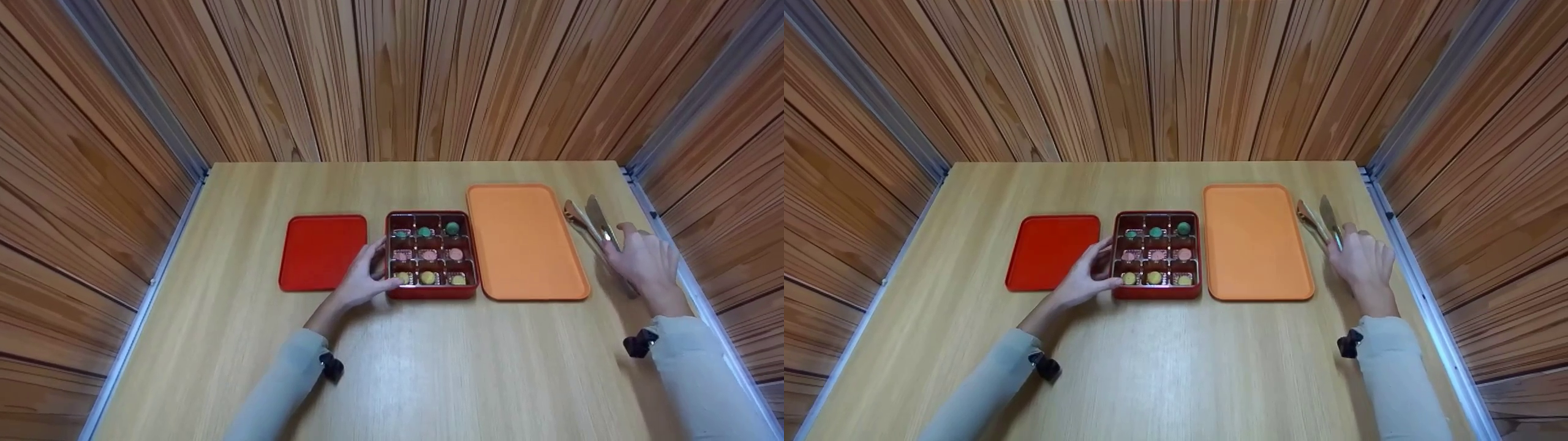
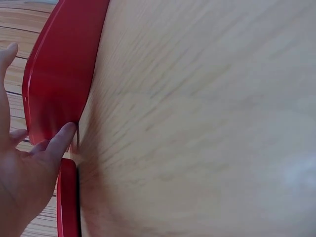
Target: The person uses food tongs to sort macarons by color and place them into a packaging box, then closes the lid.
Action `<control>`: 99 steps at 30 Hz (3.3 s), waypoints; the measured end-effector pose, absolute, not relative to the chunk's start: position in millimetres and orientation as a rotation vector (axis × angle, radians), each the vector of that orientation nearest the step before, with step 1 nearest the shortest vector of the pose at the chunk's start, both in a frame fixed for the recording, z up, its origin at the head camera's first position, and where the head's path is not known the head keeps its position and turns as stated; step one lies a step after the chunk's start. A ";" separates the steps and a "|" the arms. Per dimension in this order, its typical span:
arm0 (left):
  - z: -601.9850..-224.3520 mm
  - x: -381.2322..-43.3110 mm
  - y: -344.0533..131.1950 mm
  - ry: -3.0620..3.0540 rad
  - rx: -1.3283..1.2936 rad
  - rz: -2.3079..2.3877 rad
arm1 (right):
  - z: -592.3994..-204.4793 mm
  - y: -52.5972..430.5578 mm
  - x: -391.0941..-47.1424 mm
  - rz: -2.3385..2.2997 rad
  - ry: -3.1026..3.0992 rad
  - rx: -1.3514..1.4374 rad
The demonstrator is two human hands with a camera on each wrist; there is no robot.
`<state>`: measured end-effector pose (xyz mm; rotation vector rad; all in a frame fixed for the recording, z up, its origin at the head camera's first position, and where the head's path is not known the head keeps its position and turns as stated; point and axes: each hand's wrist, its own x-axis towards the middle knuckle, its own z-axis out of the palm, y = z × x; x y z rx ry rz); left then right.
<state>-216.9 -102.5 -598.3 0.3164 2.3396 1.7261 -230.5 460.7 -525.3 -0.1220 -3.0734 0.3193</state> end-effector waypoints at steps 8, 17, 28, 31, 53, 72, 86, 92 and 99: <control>-594.1 -220.3 -105.1 2.301 0.297 1.774 | -522.6 435.8 -236.8 0.310 -2.885 0.015; -585.8 -230.5 -116.6 2.387 0.313 1.788 | -514.4 398.4 -253.6 0.423 -2.880 0.093; -567.1 -241.0 -134.4 2.579 0.196 1.583 | -503.5 341.0 -278.3 0.625 -3.058 0.170; -566.4 -242.8 -141.8 2.592 0.171 1.595 | -500.2 324.4 -288.1 0.692 -3.093 0.174; -578.6 -223.7 -218.4 2.605 0.016 1.626 | -503.6 189.3 -336.0 1.023 -3.167 0.400; -573.2 -178.8 -279.5 2.497 -0.133 1.740 | -498.0 75.8 -334.8 1.069 -3.172 0.681; -574.5 -186.2 -281.2 2.473 -0.013 1.624 | -519.6 22.2 -316.2 1.516 -3.052 0.541; -577.6 -192.6 -276.3 2.498 0.004 1.582 | -553.9 6.0 -322.7 1.575 -3.059 0.507; -582.1 -190.6 -275.4 2.489 0.015 1.591 | -566.4 -10.5 -315.1 1.578 -3.047 0.444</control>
